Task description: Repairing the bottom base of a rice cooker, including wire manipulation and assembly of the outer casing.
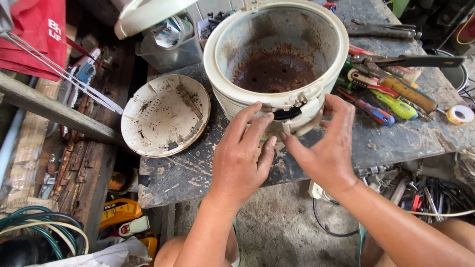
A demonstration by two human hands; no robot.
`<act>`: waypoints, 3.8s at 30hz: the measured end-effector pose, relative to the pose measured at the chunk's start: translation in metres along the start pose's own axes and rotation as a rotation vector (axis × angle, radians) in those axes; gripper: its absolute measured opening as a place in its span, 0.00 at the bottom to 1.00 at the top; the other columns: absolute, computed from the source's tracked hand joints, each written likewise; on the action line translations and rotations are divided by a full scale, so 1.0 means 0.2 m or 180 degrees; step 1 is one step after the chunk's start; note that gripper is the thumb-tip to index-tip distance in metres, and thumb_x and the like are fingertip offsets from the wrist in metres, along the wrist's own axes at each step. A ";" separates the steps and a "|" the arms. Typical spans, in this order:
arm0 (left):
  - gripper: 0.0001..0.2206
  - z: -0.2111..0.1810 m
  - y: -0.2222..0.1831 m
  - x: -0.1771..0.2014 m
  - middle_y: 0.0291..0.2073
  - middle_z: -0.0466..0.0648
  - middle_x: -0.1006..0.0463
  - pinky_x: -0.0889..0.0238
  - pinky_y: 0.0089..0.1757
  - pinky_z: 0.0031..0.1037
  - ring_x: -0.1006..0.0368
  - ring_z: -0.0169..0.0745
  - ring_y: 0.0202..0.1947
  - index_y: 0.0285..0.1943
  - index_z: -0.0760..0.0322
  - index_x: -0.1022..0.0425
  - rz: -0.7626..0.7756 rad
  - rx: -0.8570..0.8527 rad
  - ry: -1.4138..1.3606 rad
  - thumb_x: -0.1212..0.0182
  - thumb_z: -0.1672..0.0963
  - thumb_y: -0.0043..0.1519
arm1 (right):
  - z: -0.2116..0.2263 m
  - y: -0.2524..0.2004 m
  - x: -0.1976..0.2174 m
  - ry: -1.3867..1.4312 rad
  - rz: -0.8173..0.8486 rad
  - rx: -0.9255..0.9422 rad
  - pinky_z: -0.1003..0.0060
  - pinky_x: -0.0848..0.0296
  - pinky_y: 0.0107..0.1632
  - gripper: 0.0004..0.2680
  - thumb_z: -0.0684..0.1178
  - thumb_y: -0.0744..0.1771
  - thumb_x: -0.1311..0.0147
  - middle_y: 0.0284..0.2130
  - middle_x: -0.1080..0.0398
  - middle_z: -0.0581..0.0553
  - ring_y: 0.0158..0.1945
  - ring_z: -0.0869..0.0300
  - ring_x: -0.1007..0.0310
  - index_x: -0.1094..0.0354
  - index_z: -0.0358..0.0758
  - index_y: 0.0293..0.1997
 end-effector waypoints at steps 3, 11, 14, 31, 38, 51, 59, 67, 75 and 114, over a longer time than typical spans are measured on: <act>0.15 0.03 0.00 0.02 0.61 0.59 0.31 0.31 0.56 0.43 0.29 0.60 0.60 0.61 0.69 0.29 -0.0091 -0.0005 0.0029 0.40 0.61 0.65 | -0.01 -0.01 0.02 -0.0028 0.0111 -0.0009 0.56 0.31 0.54 0.30 0.48 0.59 0.32 0.54 0.43 0.34 0.57 0.47 0.42 0.46 0.26 0.62; 0.15 0.01 0.03 0.02 0.59 0.60 0.30 0.34 0.59 0.44 0.30 0.60 0.58 0.59 0.71 0.29 -0.0308 -0.0053 0.0033 0.40 0.62 0.64 | -0.06 -0.02 0.03 0.0017 0.0132 -0.0115 0.58 0.32 0.54 0.30 0.49 0.59 0.31 0.55 0.43 0.36 0.56 0.50 0.42 0.45 0.29 0.62; 0.15 0.01 0.04 0.01 0.58 0.60 0.30 0.35 0.60 0.47 0.31 0.61 0.59 0.60 0.71 0.29 -0.0387 -0.0058 0.0114 0.39 0.62 0.63 | -0.06 -0.01 0.01 -0.0065 0.0137 -0.0043 0.56 0.33 0.54 0.28 0.49 0.58 0.32 0.54 0.41 0.35 0.57 0.48 0.41 0.44 0.28 0.60; 0.19 0.09 0.07 -0.13 0.66 0.52 0.33 0.55 0.67 0.62 0.43 0.57 0.72 0.66 0.58 0.30 -0.0173 0.0147 0.0646 0.41 0.52 0.66 | -0.38 -0.09 -0.03 -0.1374 0.1021 -0.0410 0.43 0.36 0.56 0.33 0.58 0.56 0.36 0.54 0.38 0.35 0.60 0.39 0.39 0.43 0.36 0.65; 0.20 0.07 0.08 -0.13 0.66 0.53 0.34 0.52 0.65 0.62 0.42 0.59 0.71 0.65 0.59 0.30 -0.0189 0.0120 0.0644 0.42 0.51 0.66 | -0.52 -0.08 0.00 -0.1886 0.1191 -0.0532 0.41 0.37 0.58 0.34 0.60 0.55 0.36 0.56 0.38 0.37 0.60 0.38 0.39 0.44 0.41 0.68; 0.14 0.65 0.30 0.18 0.61 0.48 0.26 0.38 0.62 0.47 0.28 0.48 0.61 0.54 0.54 0.26 -0.1475 0.1781 -0.1865 0.38 0.52 0.60 | -0.71 -0.11 0.03 -0.2208 0.1253 -0.0406 0.44 0.38 0.63 0.35 0.66 0.58 0.39 0.56 0.35 0.36 0.62 0.41 0.36 0.44 0.40 0.71; 0.44 1.62 0.38 0.21 0.59 0.62 0.26 0.23 0.50 0.40 0.25 0.51 0.50 0.75 0.69 0.43 -0.2634 0.3925 -0.3536 0.41 0.43 0.51 | -0.76 -0.12 0.01 -0.2348 0.1384 -0.0175 0.44 0.38 0.66 0.33 0.67 0.64 0.50 0.61 0.36 0.35 0.63 0.43 0.36 0.51 0.38 0.74; 0.32 2.01 0.53 0.24 0.41 0.48 0.19 0.37 0.31 0.22 0.22 0.44 0.35 0.51 0.55 0.24 -0.2767 0.4815 -0.3349 0.40 0.38 0.42 | -0.69 -0.12 0.02 -0.2127 0.1122 0.0198 0.46 0.37 0.62 0.29 0.64 0.64 0.49 0.63 0.37 0.39 0.62 0.43 0.35 0.45 0.39 0.71; 0.20 2.23 0.55 0.21 0.51 0.51 0.17 0.19 0.43 0.44 0.20 0.53 0.51 0.51 0.56 0.22 -0.3603 0.4289 -0.3427 0.31 0.54 0.47 | -0.68 -0.12 0.03 -0.2063 0.1124 0.0219 0.46 0.37 0.61 0.29 0.63 0.63 0.47 0.62 0.36 0.39 0.61 0.43 0.34 0.42 0.39 0.69; 0.37 0.46 0.11 -0.04 0.61 0.50 0.26 0.40 0.62 0.48 0.35 0.54 0.63 0.70 0.52 0.35 -0.1904 0.1392 -0.5408 0.20 0.55 0.50 | -0.05 0.17 0.34 -0.0190 -0.0327 0.1054 0.44 0.32 0.60 0.10 0.36 0.68 0.47 0.53 0.38 0.27 0.60 0.38 0.37 0.35 0.23 0.56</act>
Point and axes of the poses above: each hand's wrist, its own y-axis towards the middle knuckle, its own x-axis out of the back of the hand, z = x × y, the point moved 7 cm from there along y, towards the middle knuckle
